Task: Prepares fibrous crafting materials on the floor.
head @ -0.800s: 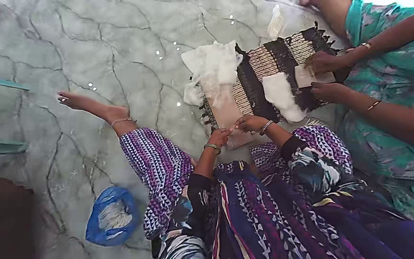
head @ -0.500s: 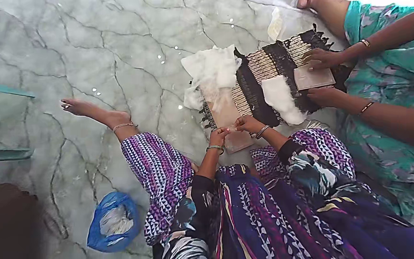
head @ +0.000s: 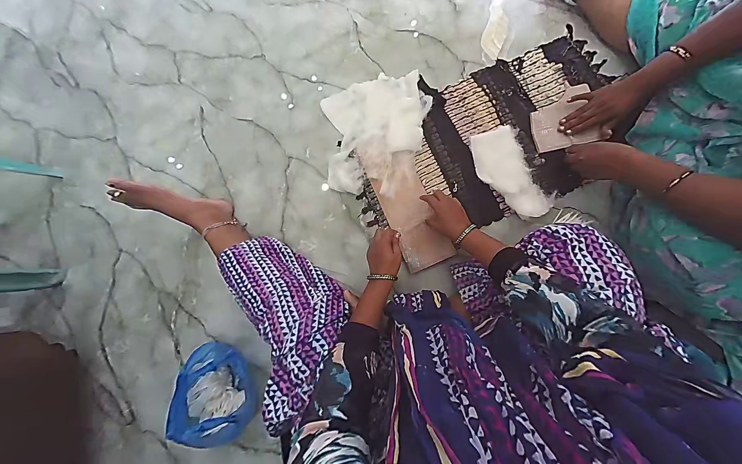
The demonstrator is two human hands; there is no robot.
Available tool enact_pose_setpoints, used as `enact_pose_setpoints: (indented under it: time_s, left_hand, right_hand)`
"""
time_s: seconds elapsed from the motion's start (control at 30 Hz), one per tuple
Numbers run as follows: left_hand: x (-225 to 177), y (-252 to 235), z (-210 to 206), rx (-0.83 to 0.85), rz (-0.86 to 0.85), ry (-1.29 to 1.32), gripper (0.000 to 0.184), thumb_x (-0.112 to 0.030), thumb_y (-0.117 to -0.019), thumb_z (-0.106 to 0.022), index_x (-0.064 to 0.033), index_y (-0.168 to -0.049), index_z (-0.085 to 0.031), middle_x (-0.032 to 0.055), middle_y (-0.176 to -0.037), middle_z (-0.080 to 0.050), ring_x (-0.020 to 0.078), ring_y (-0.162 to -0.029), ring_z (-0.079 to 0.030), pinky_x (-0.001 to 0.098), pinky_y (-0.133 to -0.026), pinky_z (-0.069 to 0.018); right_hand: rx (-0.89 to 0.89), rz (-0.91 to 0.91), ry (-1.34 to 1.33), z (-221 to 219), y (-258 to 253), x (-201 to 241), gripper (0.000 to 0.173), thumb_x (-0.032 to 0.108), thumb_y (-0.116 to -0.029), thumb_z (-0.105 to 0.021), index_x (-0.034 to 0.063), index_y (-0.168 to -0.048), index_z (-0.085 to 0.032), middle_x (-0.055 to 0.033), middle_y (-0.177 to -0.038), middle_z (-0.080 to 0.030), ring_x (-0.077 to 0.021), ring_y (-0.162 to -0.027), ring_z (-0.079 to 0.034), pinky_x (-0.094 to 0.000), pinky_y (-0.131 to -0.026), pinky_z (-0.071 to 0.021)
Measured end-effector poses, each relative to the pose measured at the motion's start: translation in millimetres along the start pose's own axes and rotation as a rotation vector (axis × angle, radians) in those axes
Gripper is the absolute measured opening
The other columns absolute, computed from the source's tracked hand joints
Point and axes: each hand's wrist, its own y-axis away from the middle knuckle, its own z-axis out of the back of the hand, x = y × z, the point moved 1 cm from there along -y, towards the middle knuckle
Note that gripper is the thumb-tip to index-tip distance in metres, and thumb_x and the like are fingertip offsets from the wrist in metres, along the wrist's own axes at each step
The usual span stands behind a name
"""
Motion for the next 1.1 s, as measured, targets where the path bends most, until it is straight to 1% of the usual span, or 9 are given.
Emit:
enact_pose_setpoints:
  time_s: [0.3, 0.4, 0.47, 0.53, 0.67, 0.87, 0.9, 1.0, 1.1]
  left_hand:
    - [-3, -18, -19, -0.038, 0.039, 0.013, 0.027, -0.012, -0.1058, -0.053, 0.0036, -0.120, -0.070, 0.0242, -0.123, -0.068, 0.0372, -0.122, -0.063, 0.0509, -0.109, -0.0466]
    - [-2, -22, -20, -0.029, 0.071, 0.006, 0.026, -0.013, -0.1054, -0.055, 0.0029, -0.119, -0.070, 0.0236, -0.123, -0.068, 0.0375, -0.121, -0.063, 0.0521, -0.107, -0.0479]
    - [-4, -22, -19, -0.019, 0.093, 0.016, 0.025, -0.013, -0.1052, -0.056, 0.0032, -0.119, -0.070, 0.0235, -0.124, -0.067, 0.0370, -0.121, -0.064, 0.0525, -0.107, -0.0482]
    - [-5, -22, -18, -0.023, 0.106, 0.028, 0.025, -0.013, -0.1050, -0.057, 0.0037, -0.119, -0.069, 0.0233, -0.125, -0.066, 0.0362, -0.121, -0.064, 0.0519, -0.107, -0.0484]
    - [-5, -18, -12, 0.030, 0.153, 0.042, 0.031, -0.013, -0.1037, -0.058, 0.0048, -0.128, -0.063, 0.0254, -0.134, -0.061, 0.0377, -0.122, -0.063, 0.0527, -0.106, -0.0497]
    - [5, 0, 4, 0.353, 0.145, -0.008, 0.030, -0.011, -0.1042, -0.057, 0.0050, -0.129, -0.063, 0.0251, -0.124, -0.068, 0.0374, -0.124, -0.062, 0.0528, -0.110, -0.0449]
    - [7, 3, 4, 0.362, 0.135, -0.003, 0.030, -0.011, -0.1047, -0.056, 0.0044, -0.129, -0.064, 0.0245, -0.123, -0.068, 0.0366, -0.124, -0.062, 0.0520, -0.111, -0.0445]
    - [12, 6, 6, 0.263, 0.145, 0.034, 0.029, -0.011, -0.1051, -0.055, 0.0030, -0.127, -0.066, 0.0223, -0.126, -0.068, 0.0334, -0.125, -0.063, 0.0494, -0.111, -0.0450]
    - [15, 5, 5, 0.126, 0.144, 0.086, 0.027, -0.011, -0.1057, -0.054, 0.0040, -0.124, -0.067, 0.0226, -0.126, -0.068, 0.0338, -0.123, -0.064, 0.0500, -0.110, -0.0459]
  right_hand:
    - [0.003, -0.031, 0.033, -1, 5, 3, 0.059, 0.012, -0.0899, -0.076, 0.0077, -0.145, -0.056, -0.0271, -0.130, -0.061, -0.0443, -0.117, -0.062, -0.0626, -0.095, -0.0470]
    - [-0.075, 0.090, 0.083, -4, 8, 8, 0.055, 0.011, -0.0890, -0.076, 0.0044, -0.141, -0.059, -0.0256, -0.133, -0.061, -0.0447, -0.122, -0.059, -0.0630, -0.097, -0.0451]
    - [-0.056, 0.217, 0.164, -14, 11, 11, 0.056, 0.016, -0.0943, -0.067, 0.0032, -0.147, -0.054, -0.0212, -0.154, -0.049, -0.0401, -0.142, -0.047, -0.0613, -0.114, -0.0357]
    - [0.098, 0.242, 0.249, -29, 15, 17, 0.063, 0.032, -0.1057, -0.051, 0.0013, -0.158, -0.036, -0.0180, -0.169, -0.025, -0.0345, -0.157, -0.024, -0.0585, -0.126, -0.0177]
    - [0.346, 0.110, 0.259, -38, 33, 31, 0.082, 0.050, -0.1063, -0.043, -0.0030, -0.163, -0.015, -0.0211, -0.172, -0.005, -0.0357, -0.161, -0.006, -0.0571, -0.127, -0.0110]
    - [0.564, 0.049, 0.310, -22, 83, 42, 0.098, 0.061, -0.1009, -0.051, -0.0052, -0.162, -0.013, -0.0243, -0.172, -0.005, -0.0393, -0.160, -0.006, -0.0629, -0.125, -0.0031]
    - [0.597, 0.043, 0.324, -16, 86, 47, 0.094, 0.059, -0.1019, -0.050, -0.0067, -0.161, -0.018, -0.0260, -0.170, -0.011, -0.0404, -0.159, -0.009, -0.0645, -0.125, -0.0018]
    - [0.457, 0.077, 0.314, -2, 76, 59, 0.062, 0.044, -0.1058, -0.046, -0.0051, -0.142, -0.055, -0.0258, -0.151, -0.050, -0.0408, -0.148, -0.040, -0.0674, -0.123, -0.0093]
    - [0.351, 0.082, 0.321, -11, 55, 56, 0.063, 0.044, -0.1100, -0.038, 0.0031, -0.158, -0.037, -0.0193, -0.169, -0.026, -0.0368, -0.158, -0.020, -0.0653, -0.124, -0.0084]
